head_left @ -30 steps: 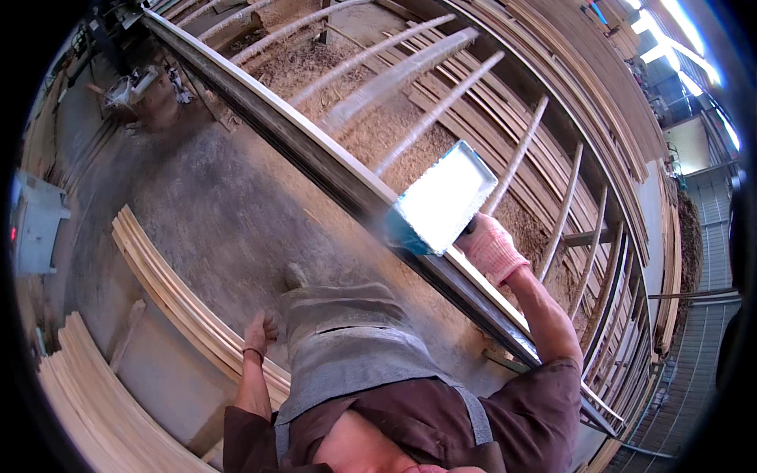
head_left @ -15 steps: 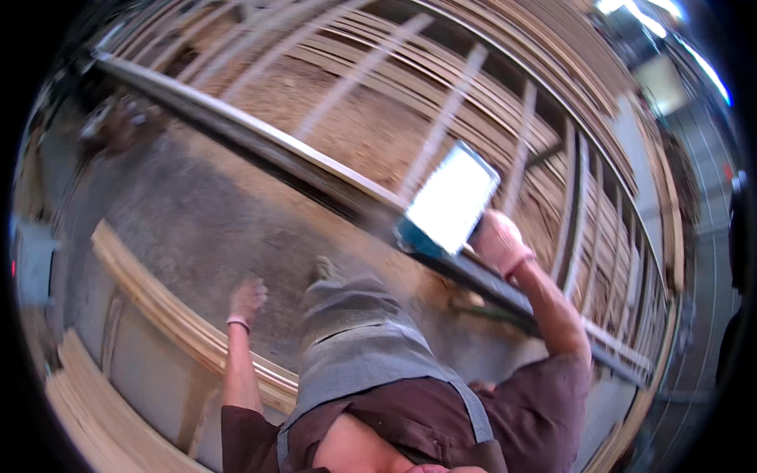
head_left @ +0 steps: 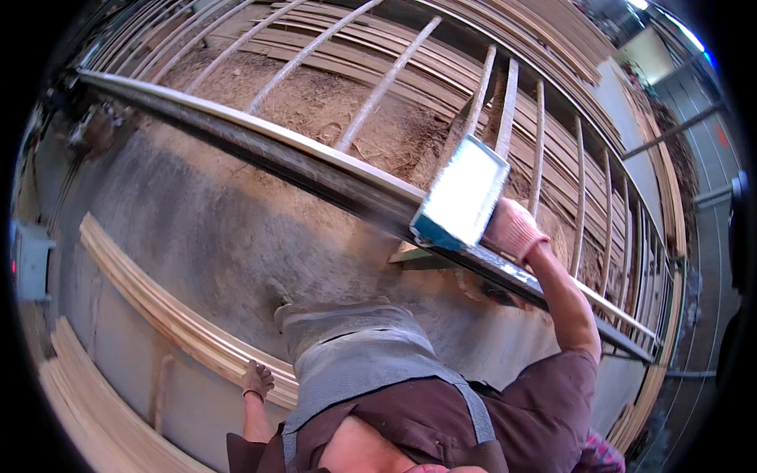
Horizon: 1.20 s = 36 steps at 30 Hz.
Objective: The person picks up long wooden planks from a stack and places them onto a metal drying rack. They then use a wide brush to apply a white finish to the planks, working in a repetitive cycle of picking up wood, placing it on the rack, and brushing it.
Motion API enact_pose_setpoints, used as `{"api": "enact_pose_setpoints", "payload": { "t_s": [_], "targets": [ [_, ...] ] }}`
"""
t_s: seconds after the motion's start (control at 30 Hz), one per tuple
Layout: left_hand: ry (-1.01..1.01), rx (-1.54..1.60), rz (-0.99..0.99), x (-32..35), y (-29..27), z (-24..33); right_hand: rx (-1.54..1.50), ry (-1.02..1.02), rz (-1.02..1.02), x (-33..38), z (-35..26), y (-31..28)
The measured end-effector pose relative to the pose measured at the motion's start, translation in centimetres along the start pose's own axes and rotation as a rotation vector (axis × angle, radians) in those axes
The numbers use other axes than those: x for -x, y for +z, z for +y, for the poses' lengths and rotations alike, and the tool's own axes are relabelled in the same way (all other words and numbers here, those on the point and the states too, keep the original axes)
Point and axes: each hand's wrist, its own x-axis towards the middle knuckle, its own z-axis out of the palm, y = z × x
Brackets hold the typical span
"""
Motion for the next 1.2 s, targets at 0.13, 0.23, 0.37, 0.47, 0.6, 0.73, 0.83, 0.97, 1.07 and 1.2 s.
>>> {"api": "enact_pose_setpoints", "payload": {
  "t_s": [0.13,0.23,0.37,0.47,0.6,0.73,0.83,0.97,1.07,1.2],
  "targets": [
    [0.199,-0.108,0.202,2.8,9.7,-12.1,0.098,-0.095,-0.085,7.1,13.9,2.4],
    [0.332,-0.273,0.171,3.2,19.4,-15.4,0.167,-0.04,-0.116,11.8,22.6,2.3],
    [0.571,-0.654,0.071,4.1,28.8,-20.5,0.191,-0.135,-0.01,17.3,36.3,4.8],
    [0.623,-0.569,0.095,7.6,32.9,-25.2,-0.051,-0.144,0.148,20.2,44.9,6.0],
    [0.627,-0.298,0.19,10.5,33.3,-41.2,0.01,-0.167,0.09,25.7,56.8,3.5],
    [0.195,-0.154,-0.014,12.1,25.0,-67.1,0.131,-0.247,0.066,31.2,66.6,6.6],
    [0.054,-0.01,0.505,14.7,26.7,-82.4,0.145,-0.283,0.038,36.3,74.8,8.1],
    [0.051,0.071,0.215,14.2,34.3,-93.9,0.353,-0.476,0.175,40.3,89.0,12.4],
    [0.197,-0.105,0.021,13.2,44.3,-96.8,0.974,-0.453,-0.262,45.3,96.4,11.6],
    [0.545,-0.474,0.102,17.5,62.9,-97.8,0.215,-0.241,0.02,50.9,112.3,16.4]
  ]
}}
